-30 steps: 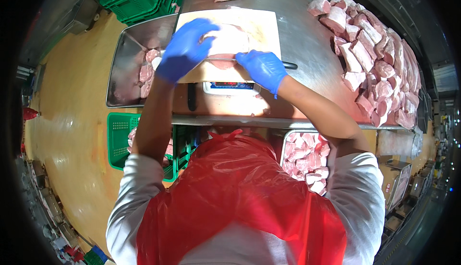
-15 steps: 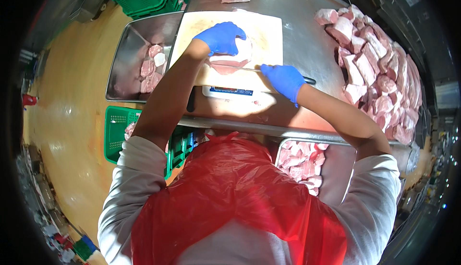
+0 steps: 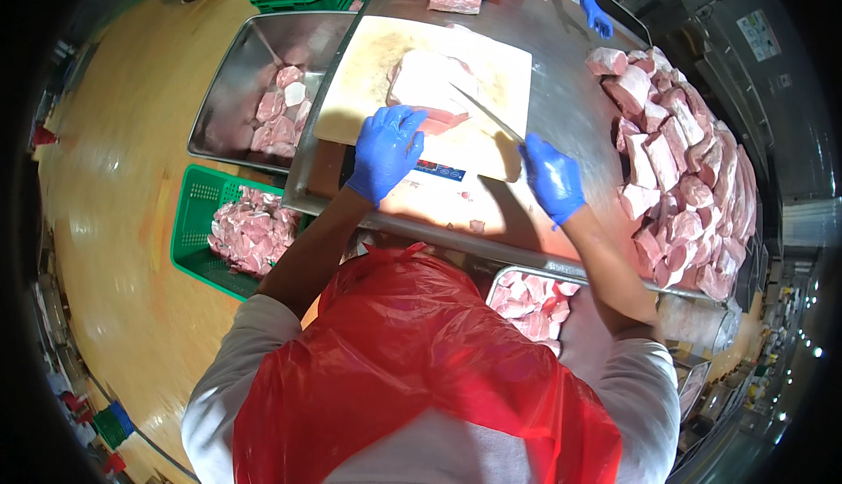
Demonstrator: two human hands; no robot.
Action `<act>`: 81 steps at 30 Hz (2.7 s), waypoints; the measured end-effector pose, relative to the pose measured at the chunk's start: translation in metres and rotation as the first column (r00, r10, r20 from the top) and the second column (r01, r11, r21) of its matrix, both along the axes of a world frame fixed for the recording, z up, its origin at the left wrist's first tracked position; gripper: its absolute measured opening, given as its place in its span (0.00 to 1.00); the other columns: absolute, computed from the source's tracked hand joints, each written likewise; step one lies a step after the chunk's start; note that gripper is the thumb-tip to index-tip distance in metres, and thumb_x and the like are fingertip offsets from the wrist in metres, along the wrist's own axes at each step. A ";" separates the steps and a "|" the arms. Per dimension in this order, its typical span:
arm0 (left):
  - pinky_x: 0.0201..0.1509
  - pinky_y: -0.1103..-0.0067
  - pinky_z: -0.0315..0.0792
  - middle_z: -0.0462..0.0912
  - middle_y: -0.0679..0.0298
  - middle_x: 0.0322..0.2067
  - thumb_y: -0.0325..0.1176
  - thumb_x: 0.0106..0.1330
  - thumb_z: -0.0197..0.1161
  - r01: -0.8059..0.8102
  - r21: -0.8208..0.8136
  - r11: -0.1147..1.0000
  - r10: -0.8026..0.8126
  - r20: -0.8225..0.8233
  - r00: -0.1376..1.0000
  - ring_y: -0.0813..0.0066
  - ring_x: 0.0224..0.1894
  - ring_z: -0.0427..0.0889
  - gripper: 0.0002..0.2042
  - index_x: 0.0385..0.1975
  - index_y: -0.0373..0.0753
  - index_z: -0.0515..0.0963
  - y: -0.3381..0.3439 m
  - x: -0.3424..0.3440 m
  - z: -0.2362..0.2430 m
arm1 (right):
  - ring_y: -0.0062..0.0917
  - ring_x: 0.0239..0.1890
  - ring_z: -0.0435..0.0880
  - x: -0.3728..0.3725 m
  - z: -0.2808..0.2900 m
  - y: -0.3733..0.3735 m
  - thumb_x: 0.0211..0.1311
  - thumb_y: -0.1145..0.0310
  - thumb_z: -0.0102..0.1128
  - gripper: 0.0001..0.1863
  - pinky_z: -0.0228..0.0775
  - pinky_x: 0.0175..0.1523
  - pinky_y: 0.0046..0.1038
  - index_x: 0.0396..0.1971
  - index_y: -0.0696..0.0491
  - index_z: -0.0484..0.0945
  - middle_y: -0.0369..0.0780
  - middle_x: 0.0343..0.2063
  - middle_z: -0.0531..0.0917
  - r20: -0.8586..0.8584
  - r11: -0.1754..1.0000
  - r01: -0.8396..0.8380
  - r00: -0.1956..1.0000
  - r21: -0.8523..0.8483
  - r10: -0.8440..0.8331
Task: The person cuts large pieces of raw meat into smaller portions using a knife on a cutting board. The cut pieces are placed into a green basket and a metal tray. The person wears blue gloves and a red apron while working at a stainless steel table.
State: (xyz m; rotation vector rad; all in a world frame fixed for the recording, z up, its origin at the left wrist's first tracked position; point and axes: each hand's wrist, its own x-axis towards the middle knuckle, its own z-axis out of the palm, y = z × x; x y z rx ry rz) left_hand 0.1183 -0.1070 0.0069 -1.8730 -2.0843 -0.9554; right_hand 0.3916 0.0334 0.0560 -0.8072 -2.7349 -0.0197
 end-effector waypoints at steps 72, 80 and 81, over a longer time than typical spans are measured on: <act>0.40 0.73 0.76 0.78 0.56 0.32 0.23 0.55 0.69 0.001 0.293 0.956 -0.178 0.579 0.795 0.65 0.32 0.81 0.24 0.53 0.37 0.71 -0.002 -0.052 -0.039 | 0.25 0.38 0.82 -0.127 -0.022 -0.024 0.78 0.64 0.50 0.15 0.77 0.43 0.26 0.51 0.59 0.75 0.40 0.38 0.81 -0.461 0.414 -0.217 0.555 -0.884 -0.693; 0.36 0.77 0.77 0.80 0.57 0.28 0.17 0.53 0.67 -0.293 0.274 0.916 -0.064 0.821 0.567 0.67 0.28 0.82 0.09 0.35 0.32 0.79 -0.002 -0.030 -0.069 | 0.21 0.24 0.81 -0.150 0.022 -0.014 0.76 0.62 0.51 0.15 0.73 0.32 0.29 0.36 0.59 0.78 0.39 0.21 0.83 -0.494 0.696 -0.066 0.752 -0.715 -0.437; 0.39 0.75 0.78 0.80 0.58 0.31 0.19 0.55 0.68 -0.302 0.274 0.913 -0.061 0.824 0.563 0.66 0.32 0.83 0.11 0.39 0.32 0.80 -0.008 -0.026 -0.046 | 0.28 0.22 0.84 -0.143 0.022 -0.034 0.76 0.61 0.52 0.14 0.74 0.30 0.32 0.36 0.58 0.77 0.44 0.20 0.83 -0.442 0.696 -0.067 0.814 -0.715 -0.376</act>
